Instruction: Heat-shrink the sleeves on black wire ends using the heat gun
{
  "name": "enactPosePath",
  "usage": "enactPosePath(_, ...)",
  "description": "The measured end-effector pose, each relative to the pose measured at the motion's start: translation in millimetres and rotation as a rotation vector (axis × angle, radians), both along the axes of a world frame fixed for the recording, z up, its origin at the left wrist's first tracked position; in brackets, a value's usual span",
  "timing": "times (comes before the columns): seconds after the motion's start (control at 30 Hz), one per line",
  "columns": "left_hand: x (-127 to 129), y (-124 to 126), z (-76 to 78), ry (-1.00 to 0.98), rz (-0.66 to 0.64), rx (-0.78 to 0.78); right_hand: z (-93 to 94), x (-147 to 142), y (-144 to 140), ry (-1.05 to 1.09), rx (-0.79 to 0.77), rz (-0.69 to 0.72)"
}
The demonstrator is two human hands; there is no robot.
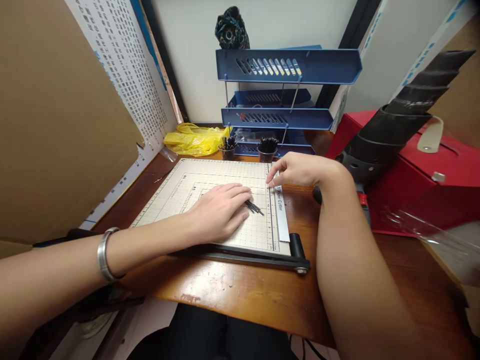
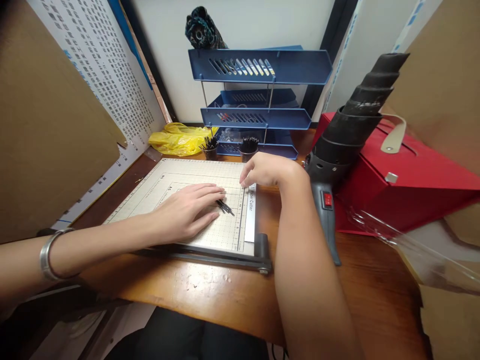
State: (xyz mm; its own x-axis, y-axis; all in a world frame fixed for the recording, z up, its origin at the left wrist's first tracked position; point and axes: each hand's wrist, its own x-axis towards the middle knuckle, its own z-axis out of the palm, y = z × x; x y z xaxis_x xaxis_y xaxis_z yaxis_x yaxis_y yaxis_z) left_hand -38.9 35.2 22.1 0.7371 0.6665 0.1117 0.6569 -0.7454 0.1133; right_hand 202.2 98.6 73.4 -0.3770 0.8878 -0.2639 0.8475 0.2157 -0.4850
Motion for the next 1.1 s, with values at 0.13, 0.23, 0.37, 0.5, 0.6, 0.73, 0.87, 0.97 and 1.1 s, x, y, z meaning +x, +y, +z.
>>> enactPosePath(0.13, -7, -19, -5.9, 0.08, 0.013, -0.102, 0.0, -2, 0, -0.008, 0.01, 0.004)
enactPosePath(0.23, -2, -32, -6.4, 0.06, 0.112, -0.168, 1.6, -4, -1, -0.018, 0.013, 0.011)
enactPosePath(0.37, 14, -49, -14.1, -0.006, 0.237, -0.127, 4.2, -6, -4, -0.043, 0.016, 0.01)
enactPosePath(0.5, 26, -57, -23.3, -0.04, 0.317, -0.051, 3.4, -11, -4, -0.099, 0.008, -0.006)
enactPosePath(0.6, 30, -57, -23.8, -0.037, 0.32, -0.015, 0.7, -16, -2, -0.133, -0.001, -0.01)
enactPosePath(0.73, 36, -53, -19.8, -0.002, 0.279, 0.013, -1.6, -20, -1, -0.148, 0.002, -0.01)
enactPosePath(0.87, 45, -50, -20.3, -0.002, 0.236, -0.088, 0.7, -24, -3, -0.208, 0.02, -0.056)
enactPosePath(0.97, 51, -52, -23.3, -0.037, 0.259, -0.09, 4.3, -30, -6, -0.249, 0.047, -0.067)
enactPosePath(1.1, 55, -58, -23.5, -0.05, 0.321, -0.029, 5.5, -33, -8, -0.247, 0.036, -0.075)
